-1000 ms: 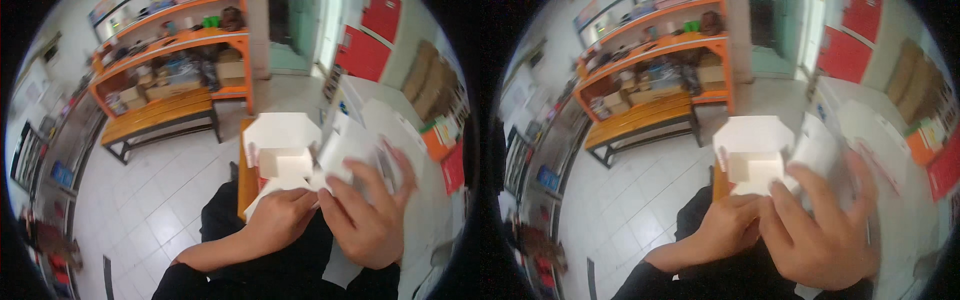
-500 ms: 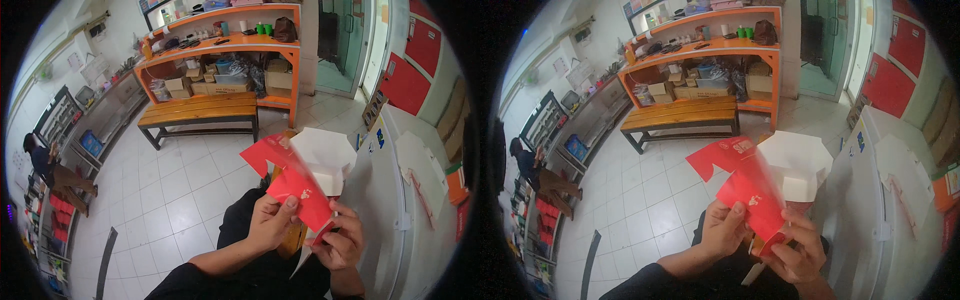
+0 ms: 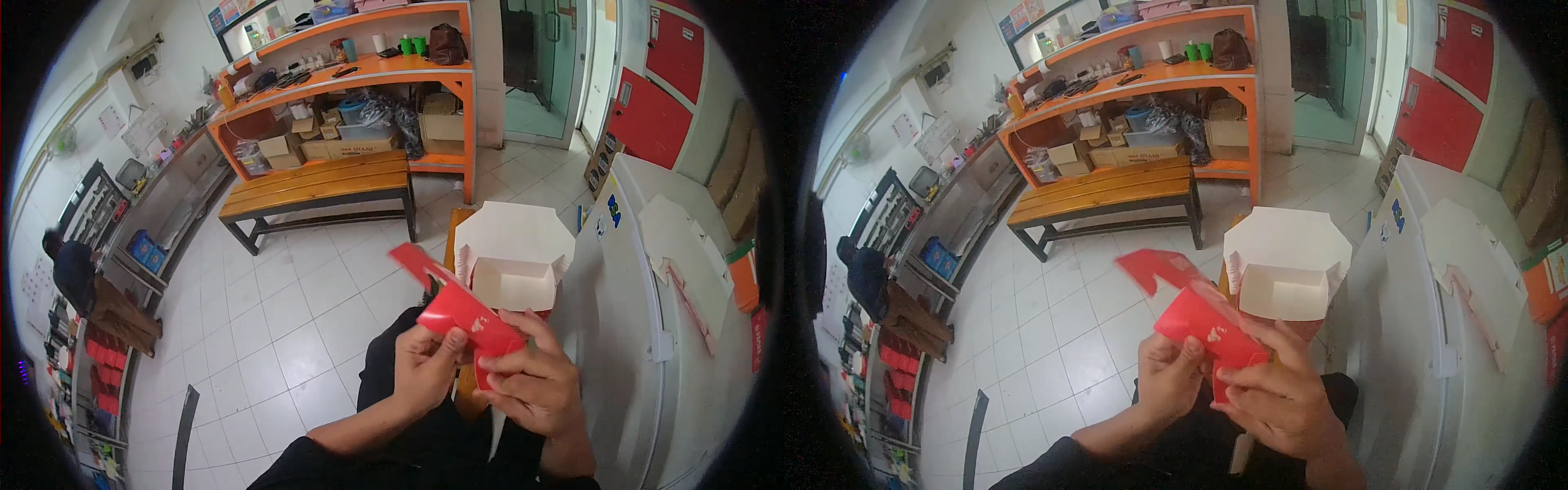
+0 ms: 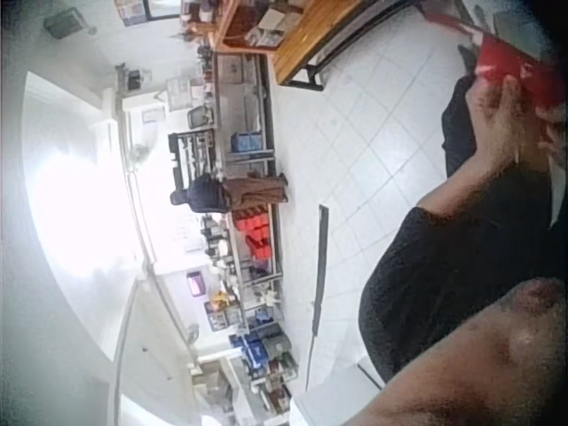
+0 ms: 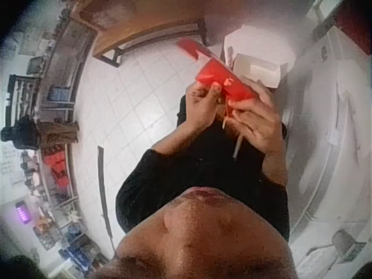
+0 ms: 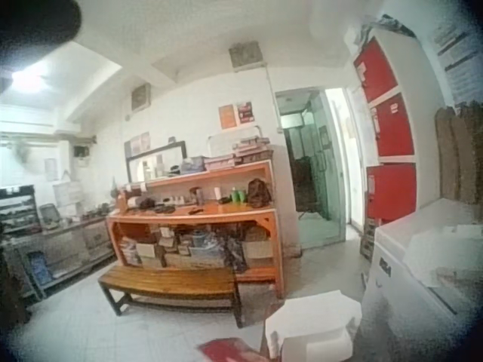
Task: The person assembles cardboard food boxes by folding and tucking flaps on a wooden bench in a kitchen environment.
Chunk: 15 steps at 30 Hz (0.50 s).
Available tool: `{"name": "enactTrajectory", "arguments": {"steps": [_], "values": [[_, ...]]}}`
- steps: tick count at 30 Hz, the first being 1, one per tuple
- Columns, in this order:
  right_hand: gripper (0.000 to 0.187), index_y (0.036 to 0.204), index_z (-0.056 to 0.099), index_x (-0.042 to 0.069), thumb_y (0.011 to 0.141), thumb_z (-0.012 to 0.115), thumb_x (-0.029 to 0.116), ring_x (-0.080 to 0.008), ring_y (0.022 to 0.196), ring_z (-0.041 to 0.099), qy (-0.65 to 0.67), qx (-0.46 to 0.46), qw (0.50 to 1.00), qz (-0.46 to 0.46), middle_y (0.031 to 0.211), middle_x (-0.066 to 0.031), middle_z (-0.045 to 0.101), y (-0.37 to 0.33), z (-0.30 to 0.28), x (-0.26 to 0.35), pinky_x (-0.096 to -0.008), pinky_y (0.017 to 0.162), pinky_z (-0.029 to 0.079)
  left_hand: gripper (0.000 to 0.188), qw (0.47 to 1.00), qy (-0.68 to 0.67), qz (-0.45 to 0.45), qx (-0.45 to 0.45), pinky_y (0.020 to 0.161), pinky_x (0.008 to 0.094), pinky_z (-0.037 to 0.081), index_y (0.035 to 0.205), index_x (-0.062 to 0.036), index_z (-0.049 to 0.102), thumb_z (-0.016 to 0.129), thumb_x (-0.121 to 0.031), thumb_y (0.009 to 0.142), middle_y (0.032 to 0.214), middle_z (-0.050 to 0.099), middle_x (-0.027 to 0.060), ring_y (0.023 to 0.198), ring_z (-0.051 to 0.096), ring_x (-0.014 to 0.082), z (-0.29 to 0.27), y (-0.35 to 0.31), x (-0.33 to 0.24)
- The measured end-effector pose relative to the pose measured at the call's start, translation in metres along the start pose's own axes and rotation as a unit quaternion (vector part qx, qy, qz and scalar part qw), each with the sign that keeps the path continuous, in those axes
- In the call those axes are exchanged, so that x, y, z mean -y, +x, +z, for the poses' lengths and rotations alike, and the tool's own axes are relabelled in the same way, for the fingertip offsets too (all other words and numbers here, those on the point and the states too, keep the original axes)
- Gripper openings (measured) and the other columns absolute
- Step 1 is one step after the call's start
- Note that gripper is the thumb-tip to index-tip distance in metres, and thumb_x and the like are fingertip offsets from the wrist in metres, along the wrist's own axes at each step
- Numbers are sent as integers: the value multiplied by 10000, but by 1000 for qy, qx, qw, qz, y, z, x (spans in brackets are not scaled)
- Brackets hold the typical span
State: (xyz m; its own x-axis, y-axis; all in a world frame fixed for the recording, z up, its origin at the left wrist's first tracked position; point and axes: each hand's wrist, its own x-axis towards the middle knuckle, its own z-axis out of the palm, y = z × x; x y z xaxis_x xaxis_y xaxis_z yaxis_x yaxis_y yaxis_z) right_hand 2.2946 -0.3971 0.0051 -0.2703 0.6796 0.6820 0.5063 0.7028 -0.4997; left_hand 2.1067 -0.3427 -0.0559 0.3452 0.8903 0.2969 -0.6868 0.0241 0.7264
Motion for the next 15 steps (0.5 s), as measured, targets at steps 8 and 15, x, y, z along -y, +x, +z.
{"name": "enactTrajectory", "arguments": {"steps": [8, 15], "values": [[378, 1034, 630, 106, 784, 911, 137, -348, 1202, 607, -51, -104, 993, 17, 1166, -145, 549, -12, 22, -5, -498, 1026, 521, 320, 984, 177, -9, 30, 897, 350, 550, 1357, -25, 606, 645, -67, 1042, 1201, 712, 117, 1072, 694, 184, 21, -27, -2], [509, 1162, 599, 90, 905, 780, 491, -441, 1393, 458, 30, 1, 999, -37, 1429, -226, 514, 4, -22, -28, -672, 1201, 239, 208, 737, 623, -78, 252, 879, 401, 502, 1166, -130, 757, 718, -100, 963, 1066, 794, 50, 905, 734, 273, 18, 3, -71]]}}
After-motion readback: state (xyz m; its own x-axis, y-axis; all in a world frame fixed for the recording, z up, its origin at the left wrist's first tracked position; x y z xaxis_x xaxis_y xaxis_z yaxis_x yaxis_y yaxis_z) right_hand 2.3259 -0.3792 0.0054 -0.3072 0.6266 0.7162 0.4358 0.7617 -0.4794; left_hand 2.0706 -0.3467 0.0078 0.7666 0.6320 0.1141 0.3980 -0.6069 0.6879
